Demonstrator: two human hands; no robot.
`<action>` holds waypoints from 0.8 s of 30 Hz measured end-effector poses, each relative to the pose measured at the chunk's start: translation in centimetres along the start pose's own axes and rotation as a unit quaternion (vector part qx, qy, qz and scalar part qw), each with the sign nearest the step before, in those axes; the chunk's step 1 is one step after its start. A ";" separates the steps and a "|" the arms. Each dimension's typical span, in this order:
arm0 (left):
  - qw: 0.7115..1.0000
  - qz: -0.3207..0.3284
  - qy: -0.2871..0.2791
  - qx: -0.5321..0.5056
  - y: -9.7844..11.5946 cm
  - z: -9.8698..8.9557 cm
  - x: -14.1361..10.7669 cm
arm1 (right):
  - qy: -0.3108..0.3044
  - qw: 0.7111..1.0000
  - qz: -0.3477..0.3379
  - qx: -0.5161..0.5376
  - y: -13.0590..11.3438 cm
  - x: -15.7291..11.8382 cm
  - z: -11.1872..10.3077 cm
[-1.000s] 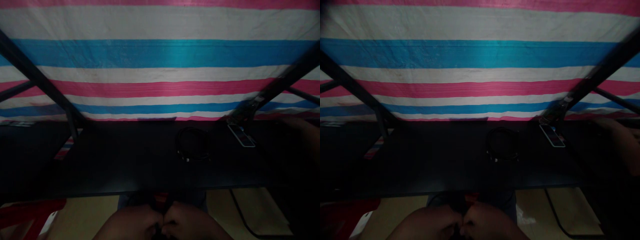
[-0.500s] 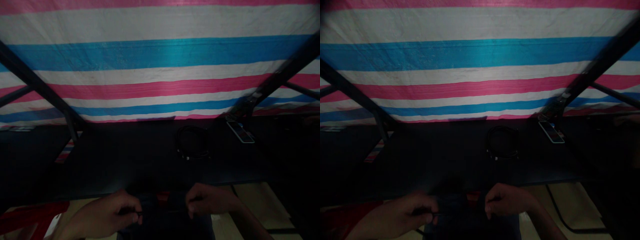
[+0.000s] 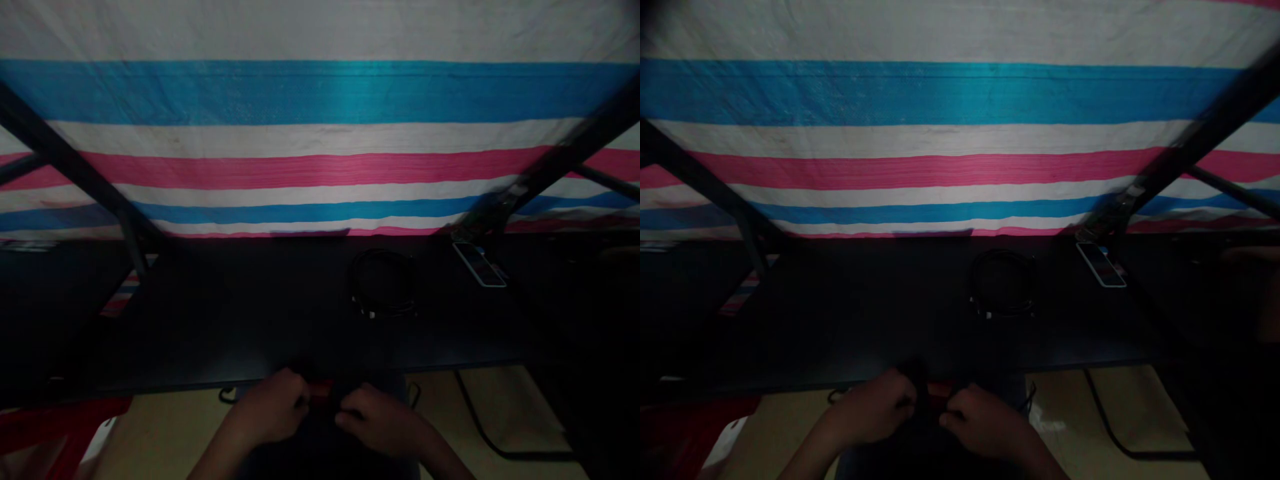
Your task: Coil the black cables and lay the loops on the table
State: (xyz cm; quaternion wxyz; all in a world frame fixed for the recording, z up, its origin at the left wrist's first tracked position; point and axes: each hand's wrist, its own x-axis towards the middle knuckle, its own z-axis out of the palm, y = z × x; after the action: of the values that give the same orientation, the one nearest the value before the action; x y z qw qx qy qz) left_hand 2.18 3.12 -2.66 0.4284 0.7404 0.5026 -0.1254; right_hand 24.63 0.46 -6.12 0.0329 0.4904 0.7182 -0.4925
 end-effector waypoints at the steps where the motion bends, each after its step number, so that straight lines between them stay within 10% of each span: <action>1: 1.000 0.023 -0.006 -0.020 0.2 0.2 0.4 | 0.005 1.000 -0.019 0.021 -0.2 0.2 0.3; 12: 0.980 0.119 -0.051 -0.151 -3.0 -0.2 0.3 | -0.081 0.989 -0.061 0.109 3.1 0.1 -2.8; 20: 0.992 0.053 -0.047 -0.109 -0.8 4.3 1.6 | -0.064 0.996 -0.019 0.054 0.9 2.3 2.6; 24: 0.988 0.054 -0.036 -0.138 -2.3 4.2 1.2 | -0.067 0.994 -0.029 0.084 2.0 2.3 1.8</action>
State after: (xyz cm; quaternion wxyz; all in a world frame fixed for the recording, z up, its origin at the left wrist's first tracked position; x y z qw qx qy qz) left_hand 1.82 0.98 -7.08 0.5503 0.6956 0.4582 -0.0581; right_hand 24.10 0.73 -9.60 0.0250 0.4363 0.6847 -0.5833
